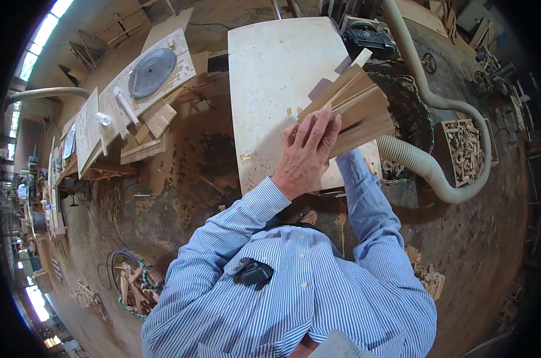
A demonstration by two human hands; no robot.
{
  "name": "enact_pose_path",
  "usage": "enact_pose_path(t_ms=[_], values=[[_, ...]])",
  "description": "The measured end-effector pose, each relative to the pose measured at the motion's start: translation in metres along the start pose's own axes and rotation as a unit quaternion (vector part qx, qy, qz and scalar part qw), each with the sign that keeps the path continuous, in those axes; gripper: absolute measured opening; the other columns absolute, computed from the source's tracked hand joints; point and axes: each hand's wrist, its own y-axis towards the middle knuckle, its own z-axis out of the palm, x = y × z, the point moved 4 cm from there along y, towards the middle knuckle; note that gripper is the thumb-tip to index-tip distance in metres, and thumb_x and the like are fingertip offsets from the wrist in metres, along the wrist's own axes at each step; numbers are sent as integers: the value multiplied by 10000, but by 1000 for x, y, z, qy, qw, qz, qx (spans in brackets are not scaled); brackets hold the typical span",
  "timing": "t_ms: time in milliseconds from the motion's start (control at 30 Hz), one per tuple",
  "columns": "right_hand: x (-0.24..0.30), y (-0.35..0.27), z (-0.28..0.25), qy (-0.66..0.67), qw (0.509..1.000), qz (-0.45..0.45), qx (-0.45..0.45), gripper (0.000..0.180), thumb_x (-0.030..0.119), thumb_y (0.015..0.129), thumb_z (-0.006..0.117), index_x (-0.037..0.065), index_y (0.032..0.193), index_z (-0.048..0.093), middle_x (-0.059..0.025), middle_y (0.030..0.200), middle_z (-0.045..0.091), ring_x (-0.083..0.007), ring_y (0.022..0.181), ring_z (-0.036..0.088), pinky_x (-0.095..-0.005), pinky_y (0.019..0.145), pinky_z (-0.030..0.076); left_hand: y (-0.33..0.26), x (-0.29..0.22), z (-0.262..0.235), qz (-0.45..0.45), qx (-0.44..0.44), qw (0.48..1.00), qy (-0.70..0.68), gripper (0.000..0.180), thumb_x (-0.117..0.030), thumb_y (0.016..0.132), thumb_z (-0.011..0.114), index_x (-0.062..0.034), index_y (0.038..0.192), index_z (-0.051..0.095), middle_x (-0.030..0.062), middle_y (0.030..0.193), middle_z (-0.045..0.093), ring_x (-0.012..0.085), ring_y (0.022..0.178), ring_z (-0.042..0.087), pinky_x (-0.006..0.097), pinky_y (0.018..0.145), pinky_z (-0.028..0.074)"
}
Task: The person puts on eyeglasses, gathers wooden blocks from a floor stack onto a worktable, and sands the wooden pieces one by one against a woodworking machine using a wooden guide.
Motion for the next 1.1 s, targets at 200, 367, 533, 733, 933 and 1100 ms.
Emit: enact_pose_path(t_ms=[200,367,533,733,933,1100], values=[[-10,55,8,-2,1000,-12,-19,555,429,1073,574,70,1488,493,-115,1426,616,-276,1268,641,-433,1062,564,2,62,5,-44,-8,999,-16,1128,-187,714,881,-81,1669,291,156,1724,223,364,1502,356,499,1162,333],[2,76,27,-95,992,-16,-86,564,447,1071,580,49,1467,521,-109,1400,629,-256,1232,656,-419,1040,560,5,107,16,-90,-25,992,-85,1162,-185,758,873,-47,1686,188,215,1722,180,399,1552,297,536,1202,304],[14,98,52,-213,953,37,-213,698,574,1012,633,8,1417,583,-89,1276,668,-219,1117,655,-367,1004,530,1,158,38,-155,-37,974,-159,1162,-160,756,856,-14,1682,168,258,1709,179,414,1565,270,520,1258,271],[13,140,69,-428,873,88,-217,775,564,912,774,-110,1267,631,-166,1174,686,-244,1072,651,-381,941,523,1,264,84,-252,-48,919,-301,1069,-233,840,795,53,1659,169,277,1667,307,400,1577,257,475,1281,254],[6,165,53,-588,770,170,-180,657,486,966,729,-115,1215,638,-193,1143,707,-259,1046,671,-380,921,536,-16,321,115,-351,69,884,-300,1042,-572,970,636,141,1608,221,338,1661,307,430,1599,213,417,1304,188],[8,149,52,-524,839,123,-84,533,417,1021,659,-69,1237,632,-177,1143,722,-271,1019,687,-388,903,532,-19,325,116,-360,57,875,-320,1037,-548,978,677,155,1595,229,349,1635,343,431,1566,296,418,1289,237]])
